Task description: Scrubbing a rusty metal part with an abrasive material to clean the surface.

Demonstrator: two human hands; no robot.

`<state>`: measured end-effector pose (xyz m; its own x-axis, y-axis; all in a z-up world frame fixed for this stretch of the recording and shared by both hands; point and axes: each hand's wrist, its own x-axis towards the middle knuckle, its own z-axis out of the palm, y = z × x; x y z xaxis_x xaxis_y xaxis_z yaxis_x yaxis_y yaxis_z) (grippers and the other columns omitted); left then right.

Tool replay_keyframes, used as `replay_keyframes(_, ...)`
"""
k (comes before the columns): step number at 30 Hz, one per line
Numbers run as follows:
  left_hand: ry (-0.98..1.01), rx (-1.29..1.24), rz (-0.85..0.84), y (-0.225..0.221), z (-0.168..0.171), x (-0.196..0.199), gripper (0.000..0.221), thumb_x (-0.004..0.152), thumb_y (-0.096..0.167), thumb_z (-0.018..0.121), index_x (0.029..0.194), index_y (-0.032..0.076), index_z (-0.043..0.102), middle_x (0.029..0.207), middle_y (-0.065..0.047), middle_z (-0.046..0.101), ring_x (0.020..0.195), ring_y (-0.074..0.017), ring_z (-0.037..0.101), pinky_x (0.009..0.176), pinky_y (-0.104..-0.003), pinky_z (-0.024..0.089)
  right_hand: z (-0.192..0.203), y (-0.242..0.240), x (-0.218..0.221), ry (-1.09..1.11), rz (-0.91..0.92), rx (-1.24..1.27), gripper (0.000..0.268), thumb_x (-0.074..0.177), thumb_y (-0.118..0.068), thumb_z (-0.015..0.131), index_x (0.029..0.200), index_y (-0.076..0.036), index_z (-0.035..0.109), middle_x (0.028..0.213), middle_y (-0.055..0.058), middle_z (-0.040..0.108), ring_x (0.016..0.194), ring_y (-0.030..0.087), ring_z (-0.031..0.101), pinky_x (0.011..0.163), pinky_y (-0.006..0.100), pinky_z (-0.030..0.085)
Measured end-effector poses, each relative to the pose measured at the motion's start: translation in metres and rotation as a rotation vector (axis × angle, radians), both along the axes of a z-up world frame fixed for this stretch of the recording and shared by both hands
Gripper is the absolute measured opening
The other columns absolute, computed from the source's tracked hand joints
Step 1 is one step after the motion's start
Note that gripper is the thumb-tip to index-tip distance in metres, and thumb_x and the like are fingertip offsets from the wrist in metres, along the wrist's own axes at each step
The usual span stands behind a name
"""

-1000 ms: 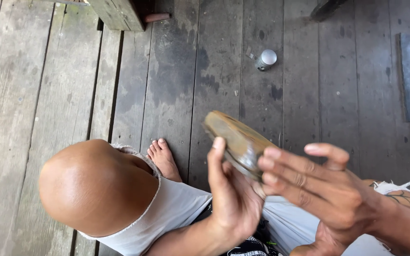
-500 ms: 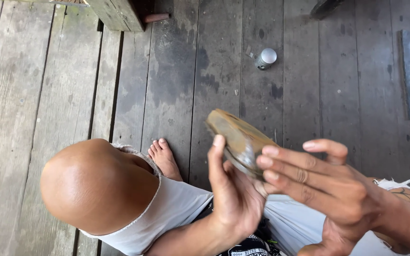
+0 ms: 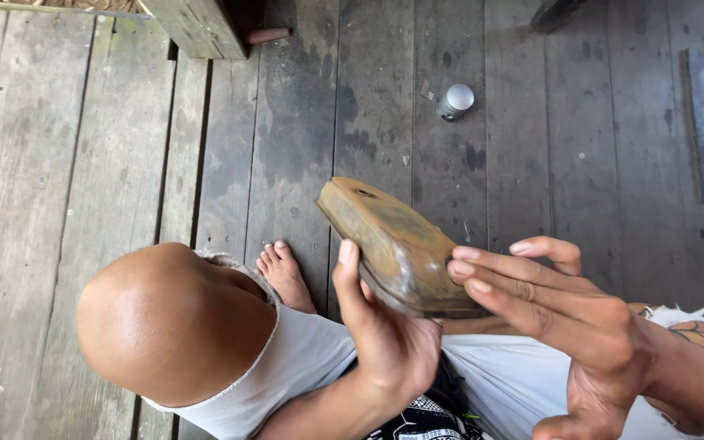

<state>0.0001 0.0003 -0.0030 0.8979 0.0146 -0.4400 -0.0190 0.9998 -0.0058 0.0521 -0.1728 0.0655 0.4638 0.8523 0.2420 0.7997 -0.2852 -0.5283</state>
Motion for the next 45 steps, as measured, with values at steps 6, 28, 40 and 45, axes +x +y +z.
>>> replay_keyframes(6, 0.007, 0.051, -0.006, -0.009, 0.001, -0.011, 0.075, 0.089, 0.055, 0.050, 0.142, 0.001, 0.050, 0.132, -0.022, 0.061, 0.116, -0.0305, 0.059, 0.103, -0.048, 0.045, -0.003, -0.003, -0.004, -0.014, 0.039, 0.054, 0.076, 0.085, -0.052, 0.051, 0.134, 0.005, 0.052, 0.143, 0.025, 0.060, 0.138, 0.034, 0.064, 0.118, 0.050, 0.035)
replay_keyframes(28, -0.314, -0.224, -0.309, 0.000, -0.019, -0.013, 0.095, 0.086, 0.057, 0.056, 0.158, -0.002, 0.034, 0.143, -0.020, 0.049, 0.124, -0.0304, 0.056, 0.101, -0.045, 0.053, -0.014, -0.018, -0.003, -0.090, 0.044, 0.143, 0.081, 0.086, -0.065, 0.064, 0.138, -0.005, 0.048, 0.130, 0.014, 0.074, 0.128, 0.029, 0.076, 0.117, 0.047, 0.042)
replay_keyframes(40, -0.350, -0.639, -0.447, -0.004, -0.037, -0.026, 0.106, 0.090, 0.064, 0.045, 0.175, 0.005, 0.021, 0.153, -0.034, 0.042, 0.124, -0.0509, 0.057, 0.104, -0.071, 0.054, -0.004, -0.016, 0.006, -0.031, -0.031, 0.148, 0.077, 0.087, -0.065, 0.055, 0.134, -0.004, 0.048, 0.124, 0.018, 0.076, 0.125, 0.028, 0.076, 0.122, 0.053, 0.037)
replay_keyframes(45, -0.351, -0.639, -0.449, -0.009, -0.041, -0.030, 0.110, 0.088, 0.070, 0.047, 0.177, 0.009, 0.021, 0.147, -0.026, 0.044, 0.110, -0.0463, 0.065, 0.109, -0.070, 0.053, -0.012, -0.026, 0.000, -0.075, -0.072, 0.126, 0.079, 0.083, -0.070, 0.062, 0.135, -0.013, 0.047, 0.128, 0.011, 0.075, 0.127, 0.025, 0.077, 0.124, 0.055, 0.039)
